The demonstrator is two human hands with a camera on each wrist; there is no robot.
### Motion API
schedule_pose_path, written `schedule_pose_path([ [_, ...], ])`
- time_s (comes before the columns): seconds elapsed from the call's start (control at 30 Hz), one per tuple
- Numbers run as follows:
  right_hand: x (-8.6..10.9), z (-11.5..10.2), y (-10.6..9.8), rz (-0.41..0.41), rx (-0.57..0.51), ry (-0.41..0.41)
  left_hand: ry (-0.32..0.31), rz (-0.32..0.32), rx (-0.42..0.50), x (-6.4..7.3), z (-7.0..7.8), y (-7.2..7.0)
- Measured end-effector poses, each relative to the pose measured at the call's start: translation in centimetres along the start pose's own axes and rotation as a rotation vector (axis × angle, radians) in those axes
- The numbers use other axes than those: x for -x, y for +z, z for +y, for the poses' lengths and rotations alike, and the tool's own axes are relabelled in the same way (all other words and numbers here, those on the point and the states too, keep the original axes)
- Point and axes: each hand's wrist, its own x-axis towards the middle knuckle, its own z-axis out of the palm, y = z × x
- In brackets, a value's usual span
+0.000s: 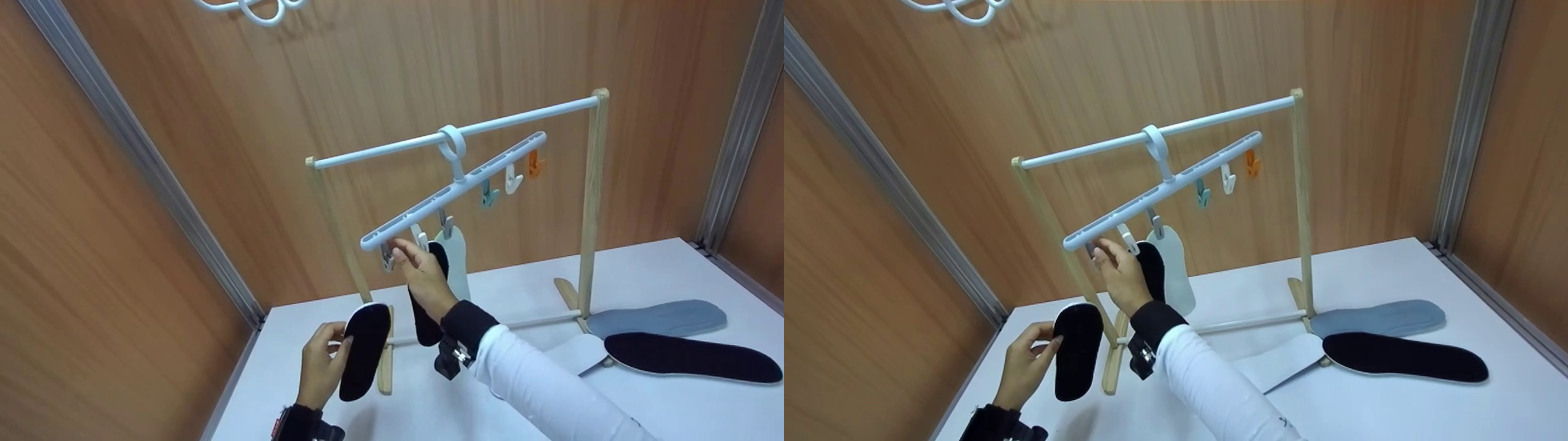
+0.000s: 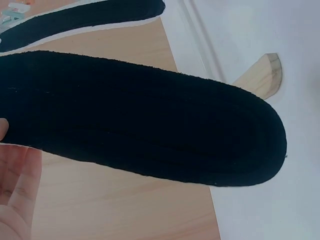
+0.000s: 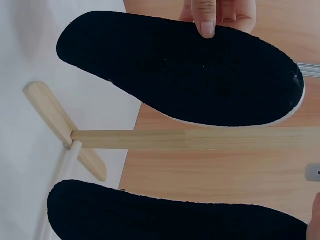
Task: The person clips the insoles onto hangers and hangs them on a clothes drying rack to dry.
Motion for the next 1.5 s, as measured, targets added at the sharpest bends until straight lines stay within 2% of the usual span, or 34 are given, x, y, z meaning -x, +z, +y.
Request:
schedule_pose_path([
  [0.17,0.1,0.1,-0.2,-0.046,-0.039,0.004,-0.009,-0.011,0.009,-0.1,0.1,0.0],
  [0.37,0.3,0.3,-0.4,-0.065,-0.017,0.020,-0.036,-0.015,0.011,0.0,0.3,0.1],
  [0.67,0.3,0.4,-0.8,-0.026,-0.036,0.011,-0.045,-0.042,0.036,0.1,1.0,0.6],
  [1.27,0.2,-0.3,-0.7,0.034,-0.027,0.049,-0.063,-0.037,0.071,-0.1,2.1,1.6],
  [1.5,0.1,-0.6,-0.5,0.056,-0.042,0.088,-0.033,-0.043,0.081,-0.3,2.5,1.9],
])
